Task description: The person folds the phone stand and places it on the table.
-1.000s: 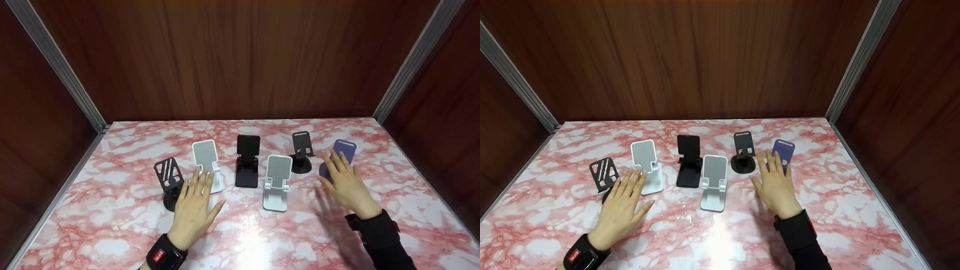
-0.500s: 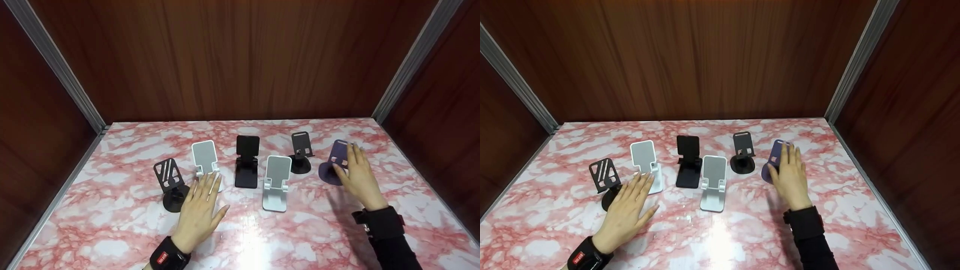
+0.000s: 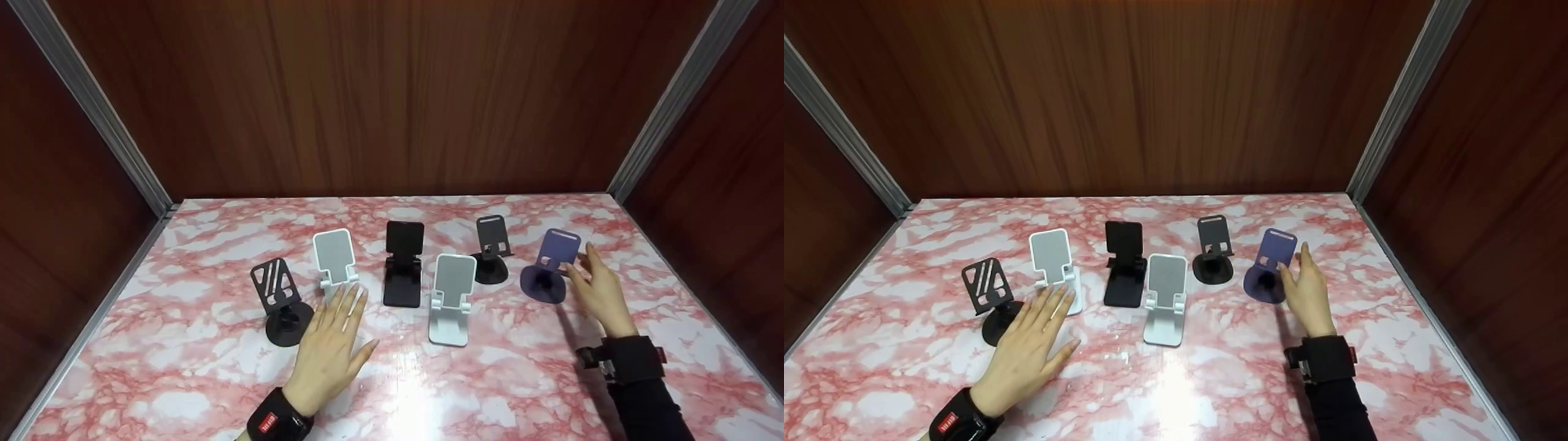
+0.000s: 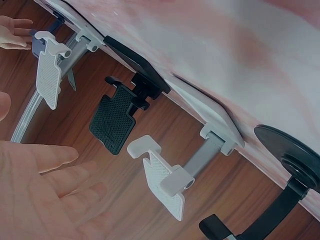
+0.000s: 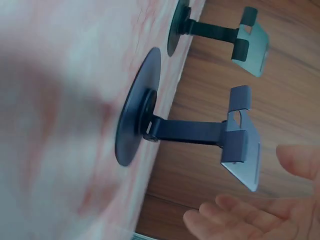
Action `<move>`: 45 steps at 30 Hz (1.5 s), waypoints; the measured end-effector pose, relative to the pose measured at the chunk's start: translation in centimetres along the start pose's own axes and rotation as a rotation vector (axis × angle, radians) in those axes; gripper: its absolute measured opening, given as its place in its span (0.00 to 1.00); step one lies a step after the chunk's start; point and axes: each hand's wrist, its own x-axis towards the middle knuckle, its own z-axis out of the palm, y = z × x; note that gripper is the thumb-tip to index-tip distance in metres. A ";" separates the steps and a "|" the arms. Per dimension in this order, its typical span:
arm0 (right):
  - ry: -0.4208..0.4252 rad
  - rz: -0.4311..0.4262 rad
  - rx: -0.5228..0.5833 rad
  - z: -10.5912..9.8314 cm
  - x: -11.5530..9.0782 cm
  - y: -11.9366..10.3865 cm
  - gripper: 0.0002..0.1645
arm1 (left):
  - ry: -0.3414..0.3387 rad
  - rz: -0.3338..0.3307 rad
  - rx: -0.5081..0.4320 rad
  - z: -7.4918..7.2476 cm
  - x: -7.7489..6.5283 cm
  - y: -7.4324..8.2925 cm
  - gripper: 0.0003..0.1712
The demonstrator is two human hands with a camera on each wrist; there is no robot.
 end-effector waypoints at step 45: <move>-0.094 0.077 0.833 -0.7 0.0 -0.2 0.08 | -0.034 0.004 -0.029 0.2 0.4 -0.3 0.40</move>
